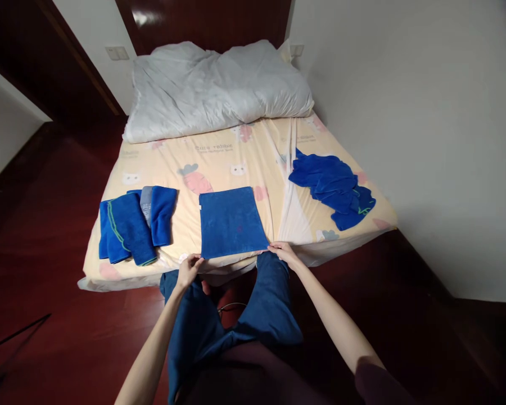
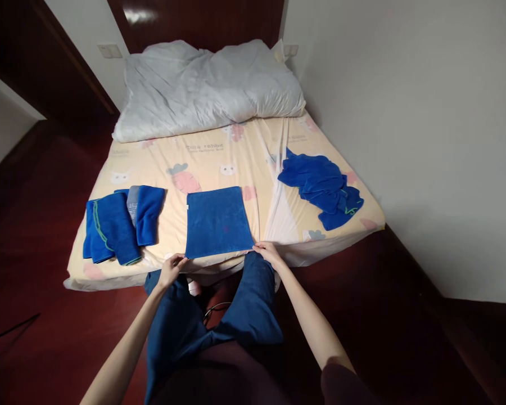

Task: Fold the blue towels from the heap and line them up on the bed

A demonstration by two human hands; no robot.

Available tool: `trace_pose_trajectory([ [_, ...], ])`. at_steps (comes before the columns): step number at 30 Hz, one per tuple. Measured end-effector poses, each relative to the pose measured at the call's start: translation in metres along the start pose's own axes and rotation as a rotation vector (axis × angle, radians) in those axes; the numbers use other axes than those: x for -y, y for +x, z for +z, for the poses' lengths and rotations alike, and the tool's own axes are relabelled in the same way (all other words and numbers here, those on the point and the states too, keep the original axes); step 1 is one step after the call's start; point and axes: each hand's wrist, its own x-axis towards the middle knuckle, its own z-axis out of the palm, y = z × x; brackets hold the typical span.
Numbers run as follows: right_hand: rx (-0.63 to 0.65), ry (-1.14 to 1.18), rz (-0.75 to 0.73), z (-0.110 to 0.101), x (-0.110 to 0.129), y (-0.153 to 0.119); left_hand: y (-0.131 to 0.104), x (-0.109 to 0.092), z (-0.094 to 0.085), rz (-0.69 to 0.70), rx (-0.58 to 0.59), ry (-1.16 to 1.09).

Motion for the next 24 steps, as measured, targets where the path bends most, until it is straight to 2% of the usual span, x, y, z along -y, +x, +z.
trace_pose_trajectory([
  [3, 0.039, 0.013, 0.022, -0.001, -0.005, -0.005, -0.010, 0.007, 0.002, 0.046, -0.069, 0.070],
  [7, 0.027, 0.031, 0.018, 0.003, -0.006, -0.009, -0.011, 0.013, 0.007, 0.055, -0.158, 0.156],
  [10, 0.041, 0.024, 0.008, 0.002, -0.003, -0.011, -0.006, 0.013, 0.006, 0.020, -0.119, 0.190],
  [14, 0.125, 0.015, 0.013, -0.004, 0.009, -0.004, 0.010, 0.002, -0.004, 0.027, 0.042, 0.208],
  [19, 0.148, -0.067, 0.041, -0.001, 0.044, 0.032, 0.055, -0.028, -0.018, -0.058, 0.176, 0.100],
  [21, 0.106, -0.126, 0.019, 0.005, 0.060, 0.057, 0.083, -0.039, -0.020, -0.095, 0.157, 0.120],
  [24, 0.037, -0.176, -0.055, 0.014, 0.082, 0.104, 0.134, -0.049, -0.017, -0.142, 0.056, 0.179],
])
